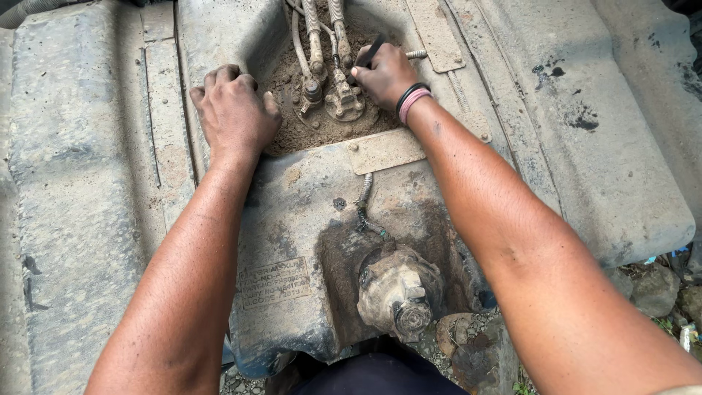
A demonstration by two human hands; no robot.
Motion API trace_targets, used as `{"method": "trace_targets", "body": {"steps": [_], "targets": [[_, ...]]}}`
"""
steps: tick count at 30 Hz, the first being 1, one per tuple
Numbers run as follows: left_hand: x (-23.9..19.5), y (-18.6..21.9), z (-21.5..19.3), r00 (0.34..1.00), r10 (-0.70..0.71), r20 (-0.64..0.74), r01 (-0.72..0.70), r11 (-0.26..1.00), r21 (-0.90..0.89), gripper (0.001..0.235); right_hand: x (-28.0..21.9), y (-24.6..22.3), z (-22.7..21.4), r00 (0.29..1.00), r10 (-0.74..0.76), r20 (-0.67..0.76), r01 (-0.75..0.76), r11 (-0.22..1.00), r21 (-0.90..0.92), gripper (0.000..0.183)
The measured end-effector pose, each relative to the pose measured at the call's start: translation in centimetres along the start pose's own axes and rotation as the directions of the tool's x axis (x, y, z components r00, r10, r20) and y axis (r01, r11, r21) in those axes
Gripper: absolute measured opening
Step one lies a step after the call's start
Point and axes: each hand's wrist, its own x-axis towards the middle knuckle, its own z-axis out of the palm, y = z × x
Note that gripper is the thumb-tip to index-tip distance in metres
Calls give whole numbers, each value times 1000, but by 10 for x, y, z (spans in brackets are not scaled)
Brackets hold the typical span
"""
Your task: The person uses a small metal tool to scrape and remove dirt and debris from the underside of a vehicle, focusing on the area around hoses and a cylindrical component. The hands repeatedly scrape and clear the accumulated grime from the surface.
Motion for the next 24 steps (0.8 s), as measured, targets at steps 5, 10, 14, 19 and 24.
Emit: {"method": "trace_targets", "body": {"steps": [5,10,14,19,24], "targets": [[-1,-2,1,1000,-2,12,2,1000,-16,26,2,13,9,998,-11,-62,-4,970,-241,17],[-1,-3,2,1000,3,30,-3,1000,17,27,-11,-1,-9,998,1,-62,2,999,46,21],[2,-3,4,1000,13,10,-14,999,40,28,-12,-11,-12,1000,12,11,-12,999,39,19],[-1,-3,1,1000,-5,11,5,1000,-3,23,-5,-2,-2,999,35,-21,-38,979,-202,19],[0,-2,0,1000,-14,10,13,1000,15,22,3,19,-2,994,-26,-106,28,999,17,19]]}}
